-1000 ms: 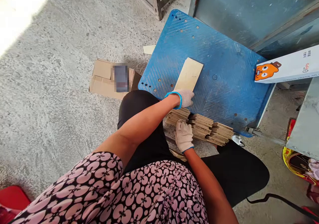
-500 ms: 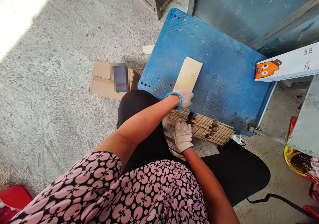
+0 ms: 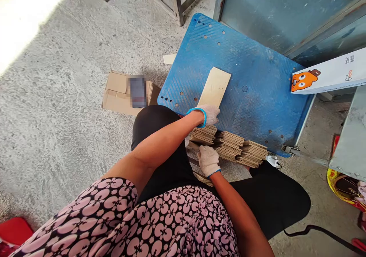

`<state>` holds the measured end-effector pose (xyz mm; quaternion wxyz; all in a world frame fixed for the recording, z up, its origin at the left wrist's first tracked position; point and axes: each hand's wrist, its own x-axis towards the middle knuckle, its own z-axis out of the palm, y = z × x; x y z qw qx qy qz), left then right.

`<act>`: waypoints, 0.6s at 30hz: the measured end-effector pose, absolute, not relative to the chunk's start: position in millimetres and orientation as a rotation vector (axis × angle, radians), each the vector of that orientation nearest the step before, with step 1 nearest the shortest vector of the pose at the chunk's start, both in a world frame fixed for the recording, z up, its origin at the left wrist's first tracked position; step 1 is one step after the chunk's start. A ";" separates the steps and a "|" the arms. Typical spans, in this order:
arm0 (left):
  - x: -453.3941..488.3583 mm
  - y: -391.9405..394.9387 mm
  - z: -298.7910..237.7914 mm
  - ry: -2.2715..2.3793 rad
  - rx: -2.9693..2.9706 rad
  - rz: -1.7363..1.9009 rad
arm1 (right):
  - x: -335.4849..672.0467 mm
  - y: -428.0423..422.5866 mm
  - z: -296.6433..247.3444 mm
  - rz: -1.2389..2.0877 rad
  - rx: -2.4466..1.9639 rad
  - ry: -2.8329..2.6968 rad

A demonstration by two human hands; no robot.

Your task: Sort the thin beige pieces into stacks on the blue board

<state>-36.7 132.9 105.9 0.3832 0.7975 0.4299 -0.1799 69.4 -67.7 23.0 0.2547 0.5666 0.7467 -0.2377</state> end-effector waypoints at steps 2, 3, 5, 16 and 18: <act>-37.2 132.2 106.9 1.100 2.032 -0.457 | 67.8 -66.6 21.4 -0.705 1.523 1.977; -37.4 131.8 107.7 1.099 2.028 -0.456 | 67.4 -66.0 20.3 -0.742 1.497 1.962; -38.1 131.3 109.9 1.092 2.021 -0.453 | 67.5 -64.4 18.0 -0.829 1.428 1.936; -43.3 133.1 115.7 1.141 1.958 -0.392 | 95.6 -25.2 33.5 -1.008 1.465 1.817; -44.1 134.6 116.1 1.142 1.948 -0.361 | 110.6 -9.2 47.1 -1.113 1.521 1.836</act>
